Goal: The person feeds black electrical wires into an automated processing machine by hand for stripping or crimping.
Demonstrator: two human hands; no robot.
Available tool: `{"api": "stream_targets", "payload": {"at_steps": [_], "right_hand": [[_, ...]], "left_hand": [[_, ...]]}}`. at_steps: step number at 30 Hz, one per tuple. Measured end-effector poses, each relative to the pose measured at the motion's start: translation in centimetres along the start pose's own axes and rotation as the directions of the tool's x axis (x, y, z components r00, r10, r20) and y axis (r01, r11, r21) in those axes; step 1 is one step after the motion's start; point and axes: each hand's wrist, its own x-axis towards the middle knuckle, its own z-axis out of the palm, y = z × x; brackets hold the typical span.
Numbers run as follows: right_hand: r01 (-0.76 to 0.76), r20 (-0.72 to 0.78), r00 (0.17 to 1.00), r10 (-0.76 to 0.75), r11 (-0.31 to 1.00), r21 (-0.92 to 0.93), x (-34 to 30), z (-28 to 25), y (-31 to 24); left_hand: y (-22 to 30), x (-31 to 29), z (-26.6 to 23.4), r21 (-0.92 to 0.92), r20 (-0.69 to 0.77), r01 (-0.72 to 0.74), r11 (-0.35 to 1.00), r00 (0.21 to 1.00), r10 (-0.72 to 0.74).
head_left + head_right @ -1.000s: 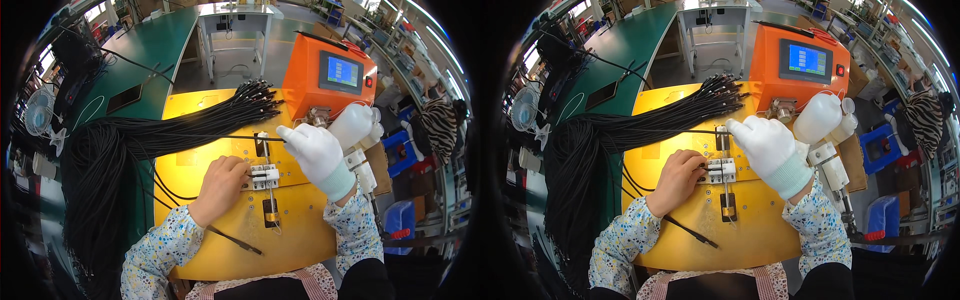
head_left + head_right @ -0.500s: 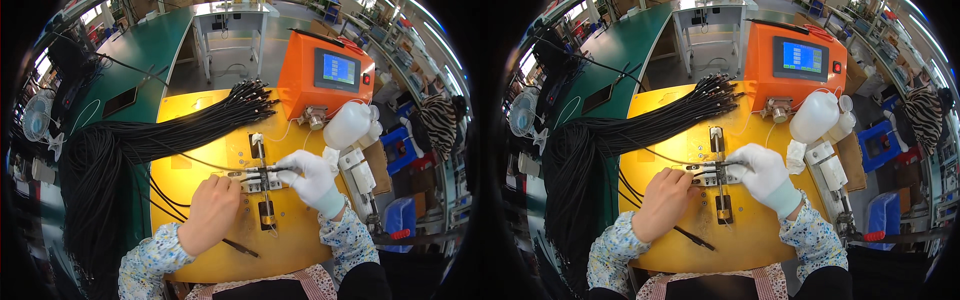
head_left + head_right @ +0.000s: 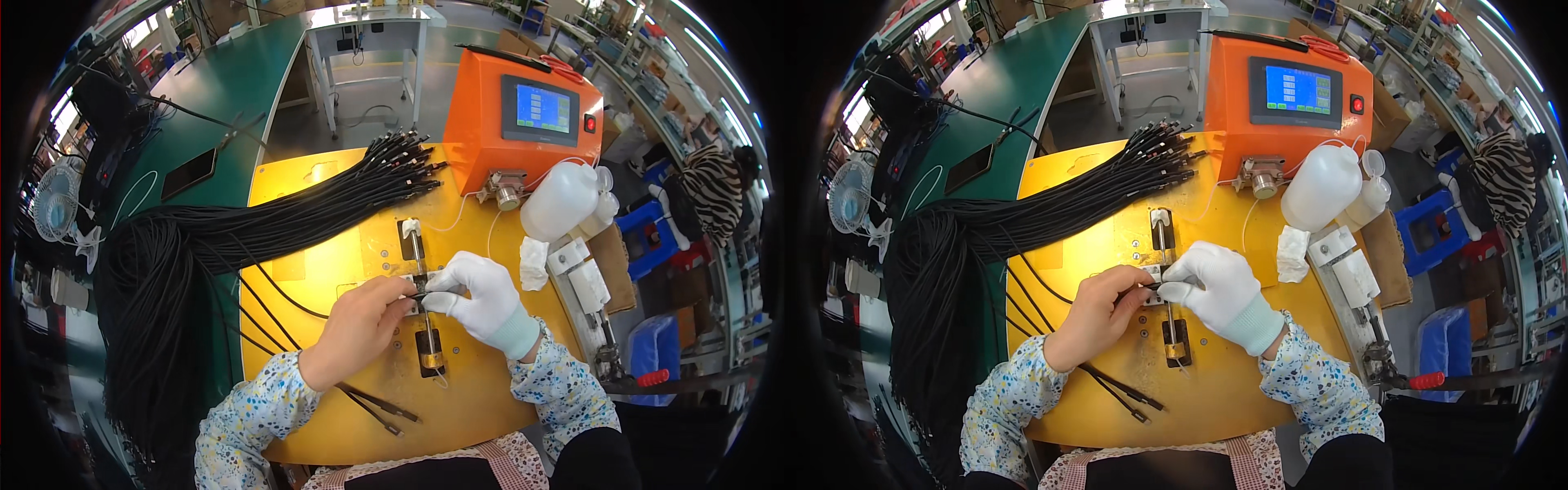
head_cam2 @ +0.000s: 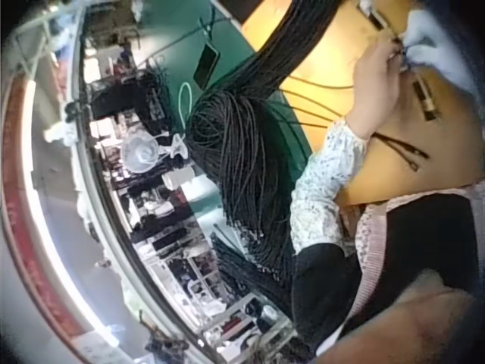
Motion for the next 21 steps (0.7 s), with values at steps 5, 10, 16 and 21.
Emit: {"api": "stream_targets", "payload": {"at_steps": [5,10,16,21], "right_hand": [[-0.102,-0.002,0.995,0.102,0.995,-0.020,-0.1,-0.1,1.2],[-0.009,0.033,0.999,0.014,0.990,-0.142,-0.2,-0.3,2.1],[0.143,-0.035,0.983,-0.179,0.877,-0.459,6.1,-1.7,3.4],[0.167,0.230,0.973,0.012,0.651,-0.741,14.3,1.0,4.3]], "left_hand": [[-0.7,0.2,1.2,0.058,-0.094,0.005,0.998,0.996,0.001],[-0.4,-0.4,1.2,0.411,-0.046,-0.156,0.898,0.980,0.192],[-0.9,-0.3,1.4,0.665,0.067,-0.261,0.699,0.954,0.293],[-0.4,0.0,2.0,0.648,0.044,-0.256,0.718,0.953,0.301]]}}
